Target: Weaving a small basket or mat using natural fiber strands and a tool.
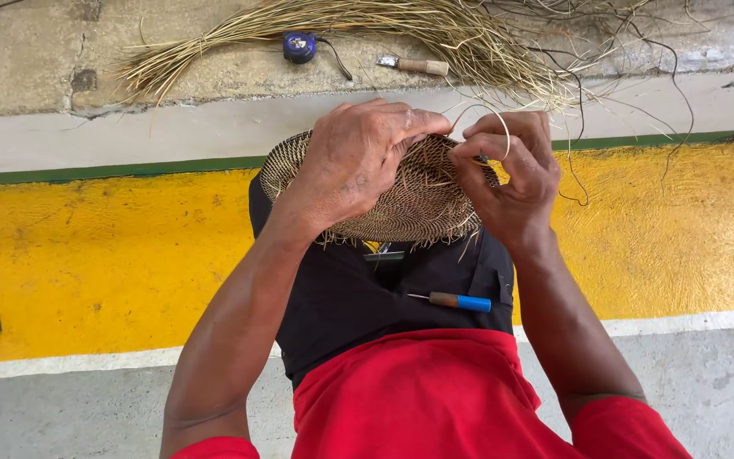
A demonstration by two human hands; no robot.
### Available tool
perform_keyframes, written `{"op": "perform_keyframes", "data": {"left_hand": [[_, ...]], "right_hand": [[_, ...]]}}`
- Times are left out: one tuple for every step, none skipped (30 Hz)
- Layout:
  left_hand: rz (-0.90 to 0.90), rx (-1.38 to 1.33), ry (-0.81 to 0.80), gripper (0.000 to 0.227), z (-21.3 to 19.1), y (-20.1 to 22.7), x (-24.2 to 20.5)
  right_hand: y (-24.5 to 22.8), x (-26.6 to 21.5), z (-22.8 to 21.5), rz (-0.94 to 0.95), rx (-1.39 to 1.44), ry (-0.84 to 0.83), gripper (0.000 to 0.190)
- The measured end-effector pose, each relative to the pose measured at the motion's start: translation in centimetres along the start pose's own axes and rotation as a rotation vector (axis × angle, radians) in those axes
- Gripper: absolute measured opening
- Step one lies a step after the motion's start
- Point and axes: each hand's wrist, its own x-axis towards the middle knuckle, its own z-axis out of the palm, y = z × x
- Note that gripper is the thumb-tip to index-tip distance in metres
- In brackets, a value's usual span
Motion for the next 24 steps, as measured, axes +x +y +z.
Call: {"op": "perform_keyframes", "data": {"left_hand": [[0.006, 0.013, -0.009, 0.031, 0.0, 0.0, -0.1], [0.011, 0.026, -0.018, 0.036, 0.0, 0.0, -0.1], [0.011, 0.024, -0.021, 0.036, 0.0, 0.0, -0.1], [0.025, 0.041, -0.015, 0.036, -0.1, 0.0, -0.2], [0.033, 0.057, -0.009, 0.037, -0.1, 0.1, -0.3], [0.028, 0.054, -0.013, 0.037, -0.2, 0.3, -0.4], [-0.012, 0.035, -0.024, 0.036, -0.2, 0.5, -0.4], [-0.053, 0.016, -0.035, 0.034, -0.3, 0.6, -0.4], [-0.056, 0.013, -0.036, 0.034, -0.1, 0.5, -0.5], [-0.016, 0.035, -0.015, 0.036, 0.1, 0.4, -0.5], [0.027, 0.057, 0.003, 0.038, 0.3, 0.2, -0.5], [0.027, 0.055, 0.0, 0.038, 0.3, 0.3, -0.5], [0.009, 0.06, -0.008, 0.038, 0.4, 0.4, -0.5], [-0.008, 0.064, -0.015, 0.038, 0.4, 0.6, -0.5], [0.0, 0.064, -0.018, 0.038, 0.6, 0.6, -0.4], [-0.013, 0.094, -0.02, 0.038, 0.7, 0.7, -0.4], [-0.033, 0.127, -0.019, 0.038, 0.7, 0.8, -0.4], [-0.031, 0.129, -0.017, 0.038, 0.8, 0.7, -0.4], [-0.027, 0.122, -0.011, 0.039, 1.0, 0.8, -0.5], [-0.023, 0.114, -0.006, 0.039, 1.2, 0.8, -0.5], [-0.029, 0.113, -0.009, 0.039, 1.0, 1.0, -0.5], [-0.043, 0.118, -0.034, 0.038, 0.9, 1.2, -0.4], [-0.048, 0.129, -0.059, 0.036, 0.6, 1.3, -0.1], [-0.045, 0.132, -0.061, 0.036, 0.8, 1.5, -0.6]], "right_hand": [[0.0, -0.1, 0.2, 0.016, -0.009, 0.022, 0.024], [0.0, -0.2, 0.4, 0.032, -0.018, 0.045, 0.025], [-0.1, -0.2, 0.5, 0.035, -0.019, 0.045, 0.025], [-0.3, -0.2, 0.6, 0.029, -0.034, 0.025, 0.026], [-0.4, -0.2, 0.7, 0.026, -0.046, 0.001, 0.027], [-0.7, -0.3, 0.7, 0.032, -0.044, -0.003, 0.027], [-0.9, -0.3, 0.8, 0.046, -0.044, 0.01, 0.027], [-1.1, -0.3, 0.9, 0.061, -0.045, 0.022, 0.027], [-1.1, -0.3, 0.9, 0.063, -0.045, 0.019, 0.027], [-1.0, -0.3, 0.9, 0.073, -0.046, 0.018, 0.027], [-1.1, -0.4, 1.0, 0.085, -0.049, 0.021, 0.027], [-1.0, -0.4, 1.0, 0.088, -0.051, 0.021, 0.027], [-0.9, -0.3, 0.9, 0.097, -0.024, 0.013, 0.026], [-0.8, -0.3, 0.7, 0.106, 0.004, 0.005, 0.026], [-0.7, -0.3, 0.6, 0.107, -0.001, 0.012, 0.026], [-0.7, -0.3, 0.4, 0.098, 0.007, -0.018, 0.026], [-0.7, -0.1, 0.4, 0.085, 0.021, -0.052, 0.027], [-0.5, -0.3, 0.5, 0.082, 0.021, -0.05, 0.027], [-0.4, -0.7, 0.7, 0.078, 0.0, -0.003, 0.027], [-0.3, -1.1, 0.9, 0.075, -0.021, 0.044, 0.027], [-0.5, -1.0, 0.7, 0.08, -0.017, 0.04, 0.027], [-0.8, -0.9, 0.5, 0.096, -0.037, 0.025, 0.027], [-1.0, -0.7, 0.3, 0.108, -0.058, 0.02, 0.027], [-1.0, -0.5, -0.1, 0.108, -0.058, 0.025, 0.027]]}}
